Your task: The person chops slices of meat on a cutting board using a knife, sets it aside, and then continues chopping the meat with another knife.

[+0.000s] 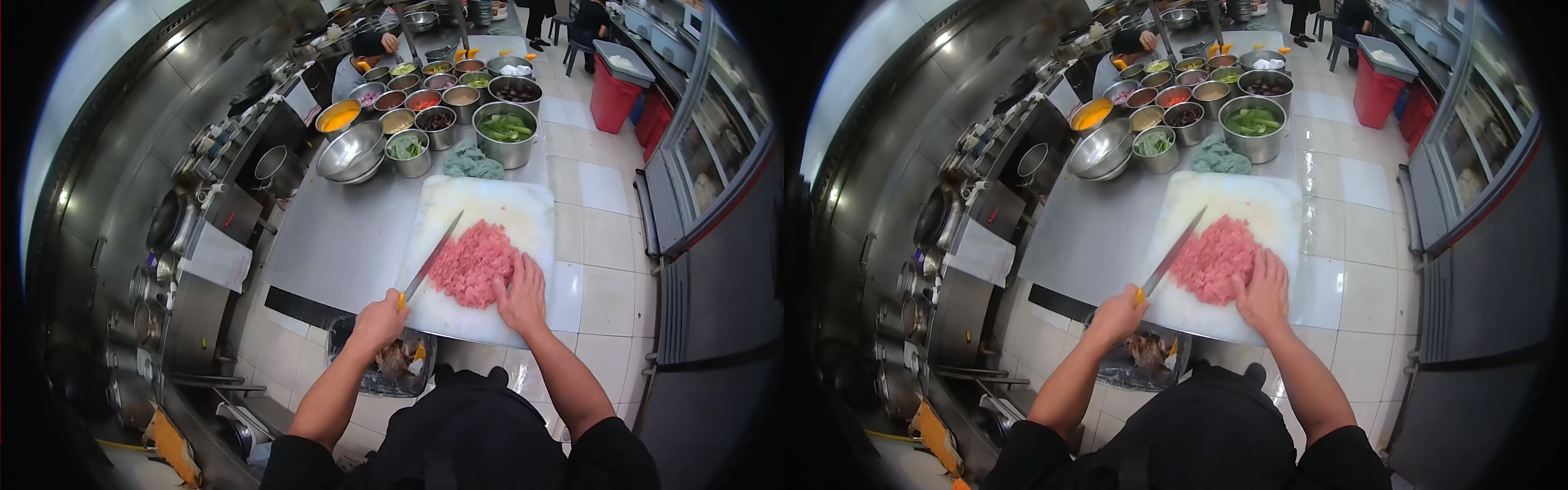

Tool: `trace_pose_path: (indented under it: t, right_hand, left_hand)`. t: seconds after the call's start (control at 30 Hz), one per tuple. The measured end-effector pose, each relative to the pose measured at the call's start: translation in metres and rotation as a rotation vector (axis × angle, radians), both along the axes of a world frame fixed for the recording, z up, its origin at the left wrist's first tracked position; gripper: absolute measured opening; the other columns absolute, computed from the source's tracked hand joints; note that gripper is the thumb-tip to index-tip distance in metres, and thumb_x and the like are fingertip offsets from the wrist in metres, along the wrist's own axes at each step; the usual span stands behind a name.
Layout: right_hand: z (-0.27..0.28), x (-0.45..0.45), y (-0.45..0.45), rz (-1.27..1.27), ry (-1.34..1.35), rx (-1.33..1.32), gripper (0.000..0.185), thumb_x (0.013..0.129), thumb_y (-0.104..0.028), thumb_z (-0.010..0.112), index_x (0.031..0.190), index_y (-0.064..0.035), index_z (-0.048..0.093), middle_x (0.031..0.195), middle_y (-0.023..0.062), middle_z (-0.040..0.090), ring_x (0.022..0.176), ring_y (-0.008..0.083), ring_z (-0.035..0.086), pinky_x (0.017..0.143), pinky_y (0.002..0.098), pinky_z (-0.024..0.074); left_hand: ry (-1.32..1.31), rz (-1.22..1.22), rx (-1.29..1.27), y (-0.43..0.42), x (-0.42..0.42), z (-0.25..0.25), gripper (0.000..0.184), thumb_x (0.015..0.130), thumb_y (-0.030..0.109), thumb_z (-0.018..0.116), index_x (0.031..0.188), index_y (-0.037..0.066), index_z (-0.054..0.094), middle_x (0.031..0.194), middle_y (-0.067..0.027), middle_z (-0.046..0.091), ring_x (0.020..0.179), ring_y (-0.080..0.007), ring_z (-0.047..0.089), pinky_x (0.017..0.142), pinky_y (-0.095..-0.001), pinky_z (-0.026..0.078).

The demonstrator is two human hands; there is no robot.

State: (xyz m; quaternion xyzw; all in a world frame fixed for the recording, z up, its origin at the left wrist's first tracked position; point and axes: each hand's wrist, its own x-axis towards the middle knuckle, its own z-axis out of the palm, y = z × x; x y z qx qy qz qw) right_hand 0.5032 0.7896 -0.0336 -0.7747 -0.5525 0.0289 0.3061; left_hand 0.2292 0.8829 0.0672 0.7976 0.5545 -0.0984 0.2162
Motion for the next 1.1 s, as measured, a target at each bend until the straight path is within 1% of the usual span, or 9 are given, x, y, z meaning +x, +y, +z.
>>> trace_pose_path:
  t: [0.2, 0.3, 0.43, 0.5, 0.63, 0.7, 0.8, 0.9, 1.1]
  right_hand:
    - [0.001, 0.0, 0.001, -0.013, 0.005, 0.003, 0.076, 0.095, -0.039, 0.06, 0.152, 0.0024, 0.031, 0.151, 0.0292, 0.037, 0.14, 0.0453, 0.033, 0.119, 0.0528, 0.0224]
    - [0.003, -0.002, 0.001, -0.013, 0.011, -0.016, 0.076, 0.095, -0.04, 0.06, 0.152, 0.0022, 0.031, 0.151, 0.0291, 0.037, 0.139, 0.0454, 0.033, 0.119, 0.0526, 0.0221]
    - [0.003, 0.0, 0.001, -0.012, 0.015, -0.012, 0.076, 0.095, -0.04, 0.06, 0.152, 0.0019, 0.032, 0.151, 0.0288, 0.037, 0.14, 0.045, 0.033, 0.119, 0.0525, 0.0219]
    - [0.002, -0.001, 0.001, -0.015, 0.006, -0.013, 0.075, 0.095, -0.04, 0.06, 0.152, 0.0017, 0.032, 0.151, 0.0288, 0.037, 0.14, 0.0449, 0.033, 0.119, 0.0526, 0.022]
    - [0.002, -0.002, -0.001, -0.006, -0.001, -0.012, 0.076, 0.095, -0.04, 0.06, 0.152, 0.0017, 0.032, 0.15, 0.0289, 0.037, 0.14, 0.0449, 0.033, 0.119, 0.0527, 0.0224]
    - [0.002, -0.001, 0.001, -0.009, -0.005, -0.001, 0.076, 0.095, -0.039, 0.061, 0.152, 0.0016, 0.032, 0.15, 0.0289, 0.038, 0.14, 0.0449, 0.033, 0.119, 0.0528, 0.0227]
    - [0.004, -0.002, 0.001, -0.008, 0.001, -0.013, 0.077, 0.095, -0.04, 0.061, 0.152, 0.0019, 0.032, 0.15, 0.0288, 0.038, 0.14, 0.0444, 0.033, 0.119, 0.0527, 0.0227]
    - [0.002, -0.001, 0.002, -0.006, -0.009, -0.003, 0.077, 0.094, -0.039, 0.062, 0.151, 0.0024, 0.032, 0.15, 0.0287, 0.038, 0.14, 0.0444, 0.033, 0.119, 0.0526, 0.0226]
    - [0.002, -0.001, 0.001, -0.007, -0.015, -0.022, 0.076, 0.095, -0.04, 0.061, 0.151, 0.0027, 0.033, 0.151, 0.0282, 0.037, 0.141, 0.0443, 0.033, 0.12, 0.0526, 0.0223]
  left_hand:
    - [0.034, -0.026, -0.028, 0.005, -0.003, -0.004, 0.037, 0.101, 0.034, 0.055, 0.115, 0.002, 0.046, 0.094, -0.0293, 0.07, 0.093, -0.0486, 0.067, 0.083, -0.0574, 0.051]
    - [-0.011, 0.033, 0.016, 0.0, -0.001, 0.007, 0.036, 0.101, 0.034, 0.055, 0.115, 0.002, 0.046, 0.095, -0.0291, 0.07, 0.093, -0.0483, 0.067, 0.083, -0.0571, 0.051]
    - [0.032, -0.016, -0.031, 0.005, 0.001, -0.01, 0.036, 0.1, 0.034, 0.055, 0.116, 0.003, 0.046, 0.096, -0.0288, 0.07, 0.095, -0.0473, 0.068, 0.084, -0.0562, 0.051]
    - [0.015, -0.006, -0.023, 0.001, 0.004, 0.01, 0.036, 0.1, 0.034, 0.056, 0.116, 0.003, 0.047, 0.097, -0.0286, 0.071, 0.097, -0.0466, 0.068, 0.085, -0.0555, 0.051]
    - [0.035, -0.027, -0.036, 0.001, -0.003, -0.012, 0.037, 0.1, 0.034, 0.055, 0.116, 0.003, 0.047, 0.096, -0.0278, 0.071, 0.096, -0.0464, 0.068, 0.085, -0.0558, 0.051]
    - [0.035, -0.048, -0.018, 0.005, -0.001, 0.001, 0.037, 0.1, 0.035, 0.055, 0.116, 0.003, 0.047, 0.095, -0.0274, 0.071, 0.095, -0.0463, 0.068, 0.085, -0.0558, 0.051]
    - [-0.018, 0.016, 0.022, 0.0, 0.002, -0.003, 0.036, 0.1, 0.035, 0.055, 0.115, 0.003, 0.048, 0.094, -0.0267, 0.071, 0.094, -0.0462, 0.068, 0.084, -0.056, 0.052]
    - [0.028, -0.042, 0.006, 0.007, -0.002, -0.006, 0.034, 0.1, 0.034, 0.055, 0.113, 0.003, 0.049, 0.094, -0.0264, 0.071, 0.093, -0.0461, 0.068, 0.082, -0.0564, 0.052]
    - [0.031, -0.016, 0.187, 0.028, -0.018, -0.013, 0.029, 0.099, 0.03, 0.053, 0.112, 0.005, 0.05, 0.09, -0.0246, 0.071, 0.088, -0.0456, 0.069, 0.078, -0.0573, 0.052]
